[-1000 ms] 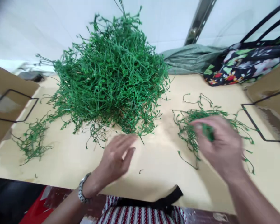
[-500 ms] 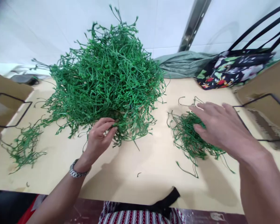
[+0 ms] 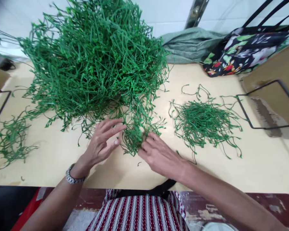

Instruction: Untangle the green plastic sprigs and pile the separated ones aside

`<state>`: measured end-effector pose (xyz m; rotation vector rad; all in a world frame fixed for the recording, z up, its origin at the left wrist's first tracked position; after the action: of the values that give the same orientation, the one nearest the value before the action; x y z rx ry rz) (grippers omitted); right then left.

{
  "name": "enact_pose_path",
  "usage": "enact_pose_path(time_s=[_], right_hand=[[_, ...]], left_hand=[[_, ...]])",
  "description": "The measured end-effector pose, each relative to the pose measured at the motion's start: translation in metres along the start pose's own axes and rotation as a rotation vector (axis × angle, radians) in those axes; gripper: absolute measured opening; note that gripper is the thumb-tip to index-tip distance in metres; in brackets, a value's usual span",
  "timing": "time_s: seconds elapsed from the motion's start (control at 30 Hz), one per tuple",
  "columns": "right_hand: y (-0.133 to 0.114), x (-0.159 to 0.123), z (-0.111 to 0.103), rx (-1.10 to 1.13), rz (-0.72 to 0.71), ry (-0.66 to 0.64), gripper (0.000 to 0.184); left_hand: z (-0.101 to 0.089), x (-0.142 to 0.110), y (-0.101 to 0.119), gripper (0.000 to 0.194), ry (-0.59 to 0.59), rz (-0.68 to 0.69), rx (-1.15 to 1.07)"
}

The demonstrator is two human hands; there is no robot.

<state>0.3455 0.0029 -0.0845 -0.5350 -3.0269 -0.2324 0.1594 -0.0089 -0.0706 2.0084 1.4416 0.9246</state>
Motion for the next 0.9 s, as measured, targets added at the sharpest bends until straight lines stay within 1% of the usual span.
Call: enact_pose_path(time_s=[0.07, 0.1, 0.2, 0.27, 0.33, 0.4, 0.47, 0.53, 0.57, 0.63, 0.67, 0.73, 0.8, 0.83, 0.87, 0.9], right_hand=[[-0.008, -0.008, -0.009, 0.057, -0.044, -0.029, 0.013], [-0.010, -0.012, -0.014, 0.084, -0.053, -0.041, 0.012], [-0.007, -0.023, -0.032, 0.175, -0.027, -0.050, 0.016], [-0.001, -0.031, -0.045, 0.238, 0.005, -0.004, 0.019], [0.007, -0.040, -0.059, 0.313, 0.044, 0.107, 0.021], [0.017, -0.048, -0.071, 0.433, 0.125, 0.268, 0.024], [0.029, -0.055, -0.079, 0.554, 0.287, 0.426, 0.028], [0.041, -0.059, -0.083, 0.600, 0.475, 0.531, 0.029], [0.046, -0.059, -0.083, 0.598, 0.563, 0.554, 0.027], [0.055, -0.058, -0.082, 0.582, 0.715, 0.566, 0.022], [0.059, -0.057, -0.081, 0.588, 0.774, 0.561, 0.019], [0.064, -0.054, -0.078, 0.612, 0.848, 0.540, 0.015], [0.064, -0.047, -0.077, 0.606, 0.836, 0.530, 0.013], [0.061, -0.043, -0.077, 0.579, 0.802, 0.537, 0.013], [0.057, -0.039, -0.078, 0.526, 0.754, 0.550, 0.014], [0.050, -0.034, -0.079, 0.452, 0.697, 0.560, 0.016]], left_hand=[[0.000, 0.011, -0.011, 0.043, -0.067, -0.061, 0.105], [-0.001, 0.017, -0.018, 0.043, -0.076, -0.108, 0.165], [-0.003, 0.028, -0.036, 0.043, -0.048, -0.203, 0.352], [-0.003, 0.030, -0.043, 0.045, -0.004, -0.236, 0.452], [-0.004, 0.030, -0.046, 0.046, 0.048, -0.269, 0.518], [-0.005, 0.030, -0.048, 0.046, 0.080, -0.289, 0.560], [-0.005, 0.031, -0.047, 0.045, 0.080, -0.287, 0.579], [-0.007, 0.030, -0.044, 0.044, 0.070, -0.268, 0.567], [-0.008, 0.029, -0.041, 0.044, 0.066, -0.243, 0.546], [-0.012, 0.023, -0.031, 0.041, 0.087, -0.145, 0.482], [-0.014, 0.019, -0.023, 0.039, 0.122, -0.074, 0.447], [-0.019, 0.006, 0.001, 0.033, 0.248, 0.089, 0.379], [-0.022, -0.007, 0.031, 0.028, 0.381, 0.218, 0.260], [-0.021, -0.012, 0.046, 0.026, 0.403, 0.240, 0.147], [-0.017, -0.013, 0.058, 0.025, 0.361, 0.205, -0.023], [-0.010, -0.013, 0.068, 0.023, 0.291, 0.145, -0.213]])
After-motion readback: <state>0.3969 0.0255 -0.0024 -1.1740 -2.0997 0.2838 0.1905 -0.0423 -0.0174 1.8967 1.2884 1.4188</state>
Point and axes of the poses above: each hand's wrist, its own x-axis towards the middle knuckle, its own z-axis out of the palm, y = z × x, the point moved 4 cm from there along x, towards the middle knuckle, and after that the axes turned 15 degrees about -x, right-handed, at the moved point
